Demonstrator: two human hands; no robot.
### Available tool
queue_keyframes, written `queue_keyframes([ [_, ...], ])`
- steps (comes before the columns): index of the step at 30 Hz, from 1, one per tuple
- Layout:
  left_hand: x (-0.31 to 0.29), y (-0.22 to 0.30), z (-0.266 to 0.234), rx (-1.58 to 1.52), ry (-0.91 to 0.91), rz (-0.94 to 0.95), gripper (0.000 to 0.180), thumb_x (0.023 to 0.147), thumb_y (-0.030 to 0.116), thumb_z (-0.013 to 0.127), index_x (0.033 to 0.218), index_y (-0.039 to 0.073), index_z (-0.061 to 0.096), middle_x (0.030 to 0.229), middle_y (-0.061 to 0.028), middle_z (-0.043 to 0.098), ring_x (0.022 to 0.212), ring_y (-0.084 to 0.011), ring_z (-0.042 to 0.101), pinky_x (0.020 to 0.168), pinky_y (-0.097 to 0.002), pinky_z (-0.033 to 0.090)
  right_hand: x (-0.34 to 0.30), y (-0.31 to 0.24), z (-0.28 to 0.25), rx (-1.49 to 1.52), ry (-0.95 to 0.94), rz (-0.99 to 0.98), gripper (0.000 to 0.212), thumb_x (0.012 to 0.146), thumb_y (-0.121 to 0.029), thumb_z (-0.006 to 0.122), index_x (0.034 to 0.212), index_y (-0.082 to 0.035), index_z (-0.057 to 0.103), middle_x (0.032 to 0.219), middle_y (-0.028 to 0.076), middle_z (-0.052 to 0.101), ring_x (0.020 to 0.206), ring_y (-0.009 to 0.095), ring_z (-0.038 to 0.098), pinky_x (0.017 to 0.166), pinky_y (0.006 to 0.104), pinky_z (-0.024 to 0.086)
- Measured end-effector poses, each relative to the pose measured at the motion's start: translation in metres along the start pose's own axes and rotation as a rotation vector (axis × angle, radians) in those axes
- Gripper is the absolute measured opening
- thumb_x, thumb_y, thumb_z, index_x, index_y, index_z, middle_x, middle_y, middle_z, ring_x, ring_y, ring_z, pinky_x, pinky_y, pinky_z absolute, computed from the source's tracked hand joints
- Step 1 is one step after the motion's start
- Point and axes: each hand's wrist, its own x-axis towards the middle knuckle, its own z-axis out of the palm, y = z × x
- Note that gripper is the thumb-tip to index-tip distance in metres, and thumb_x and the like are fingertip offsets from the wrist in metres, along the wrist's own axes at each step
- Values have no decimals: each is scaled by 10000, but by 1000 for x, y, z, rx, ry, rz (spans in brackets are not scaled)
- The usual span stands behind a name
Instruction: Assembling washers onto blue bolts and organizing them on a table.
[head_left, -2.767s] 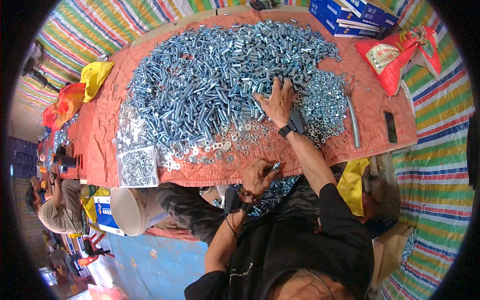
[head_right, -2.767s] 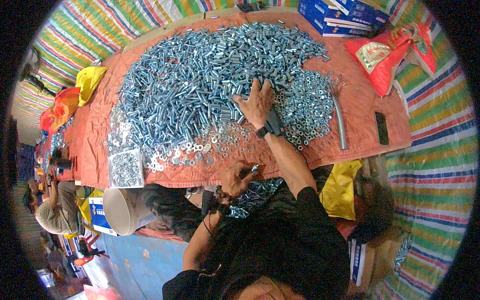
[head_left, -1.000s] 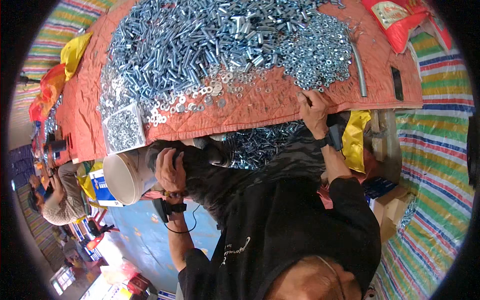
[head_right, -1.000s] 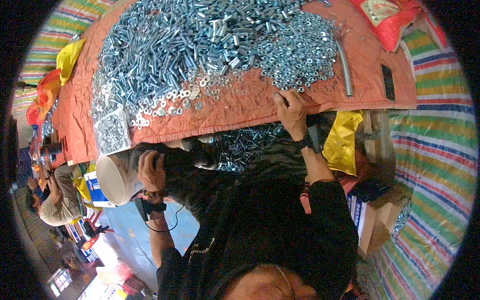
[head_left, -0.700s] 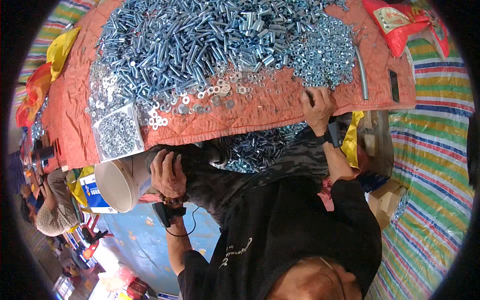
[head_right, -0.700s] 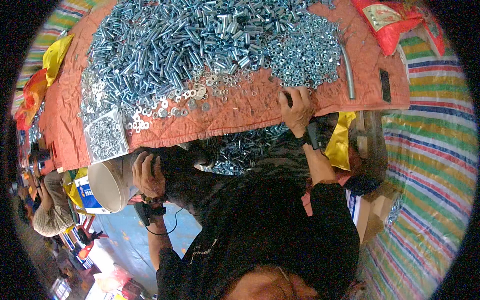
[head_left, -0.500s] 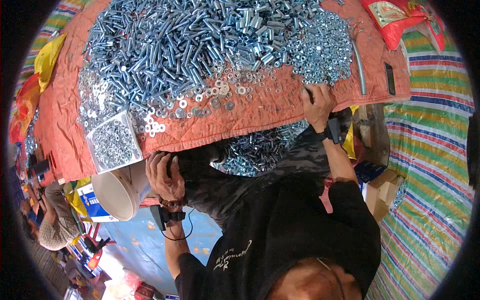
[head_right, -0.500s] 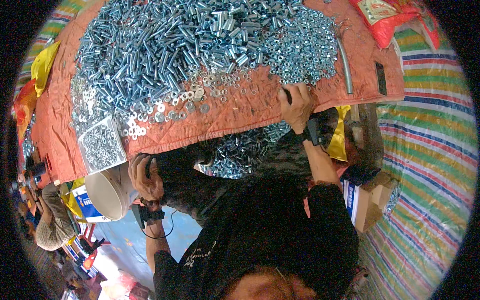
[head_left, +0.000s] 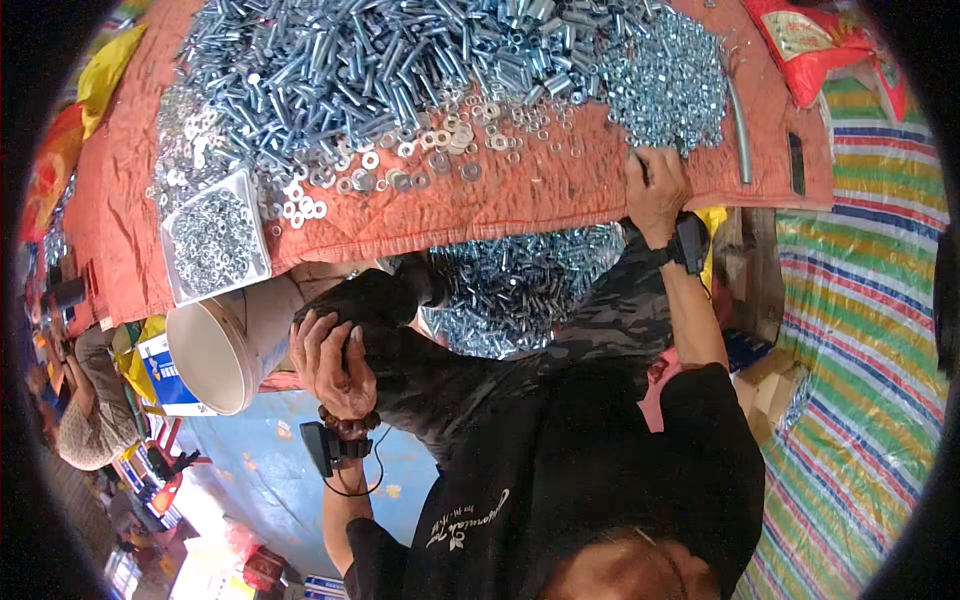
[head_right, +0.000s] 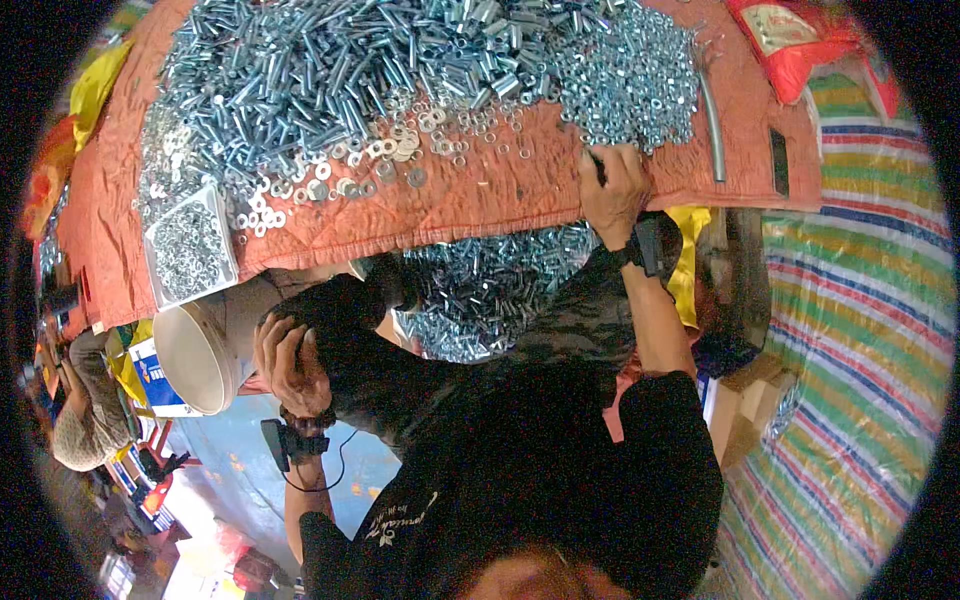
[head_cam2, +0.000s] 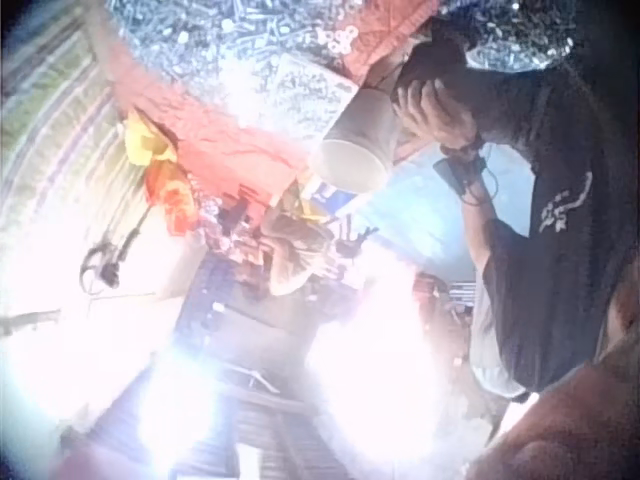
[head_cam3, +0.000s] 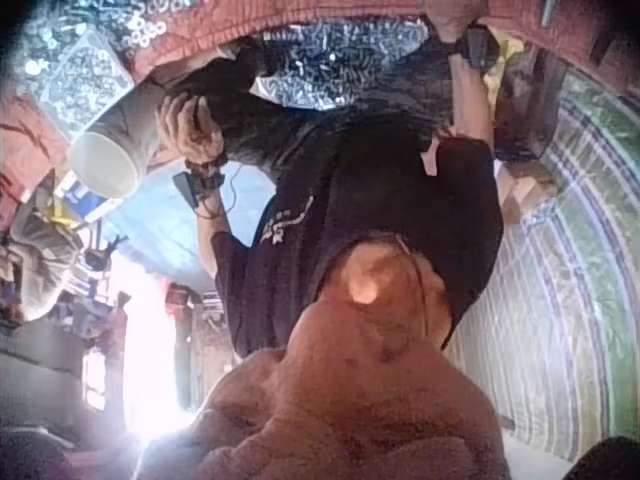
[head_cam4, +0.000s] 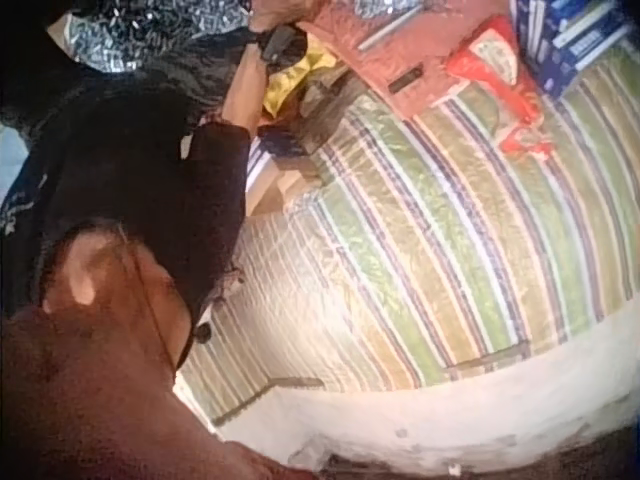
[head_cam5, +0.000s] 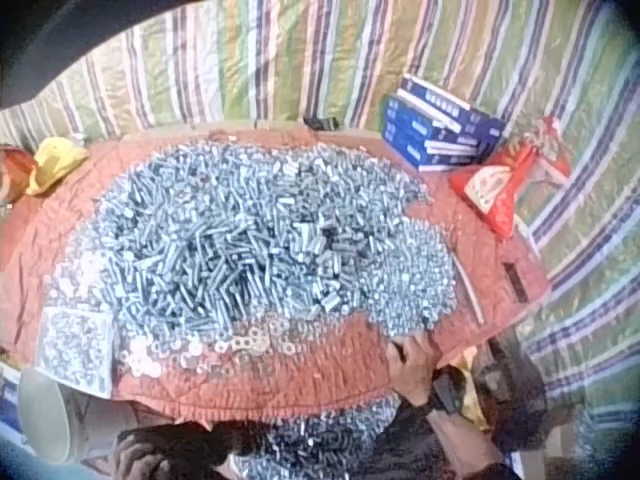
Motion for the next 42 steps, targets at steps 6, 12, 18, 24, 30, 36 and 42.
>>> queue_keyframes([
  [6, 5, 2, 4, 0, 8, 25, 111, 829, 96, 661, 926, 43, 670, 1042, -116, 648, 1138, -357, 546, 1037, -527, 348, 10, 3, -1, -16, 33, -41, 87, 812, -149, 675, 849, -85, 629, 824, 89, 578, 742, 304, 590, 636, 397, 468],
  [12, 16, 9, 13, -59, 30, 89, 117, 817, 98, 671, 926, 53, 668, 1009, -98, 650, 1120, -334, 562, 1041, -534, 333, 8, 4, 1, -89, 47, -62, 108, 847, -197, 661, 869, -94, 639, 810, 75, 569, 673, 263, 585, 584, 370, 444],
  [18, 14, 7, 17, -74, 132, 122, 98, 821, 118, 680, 900, 60, 675, 954, -91, 656, 1080, -319, 586, 1039, -534, 333, 9, -1, -2, -28, 74, -47, 107, 834, -195, 655, 841, -94, 621, 812, 88, 565, 709, 298, 590, 606, 408, 451],
  [24, 18, 10, 25, 27, 182, 142, 90, 834, 136, 675, 883, 62, 657, 943, -91, 667, 1073, -320, 603, 1026, -516, 355, 10, -3, -1, 26, 80, -25, 139, 796, -191, 686, 824, -87, 598, 838, 113, 555, 748, 342, 581, 627, 445, 459],
  [30, 31, 27, 28, 79, 229, 187, 73, 802, 142, 676, 824, 74, 663, 890, -81, 663, 1008, -296, 610, 1007, -481, 371, 12, 0, 6, 142, 191, -58, 164, 783, -178, 694, 796, -73, 568, 806, 145, 529, 773, 365, 551, 649, 475, 435],
  [36, 31, 49, 8, 58, 203, 127, 129, 808, 193, 674, 834, 67, 663, 870, -109, 663, 920, -331, 607, 874, -445, 431, 3, 11, 4, 180, 175, -48, 148, 784, -161, 683, 788, -71, 566, 800, 137, 526, 752, 357, 539, 647, 473, 423],
  [42, 73, 42, 23, -9, -63, 29, 223, 824, 245, 667, 926, 47, 674, 866, -157, 668, 851, -369, 621, 746, -435, 486, 9, 1, -5, 348, 123, -34, 108, 806, -112, 644, 810, -21, 586, 818, 162, 548, 772, 367, 551, 673, 467, 443],
])
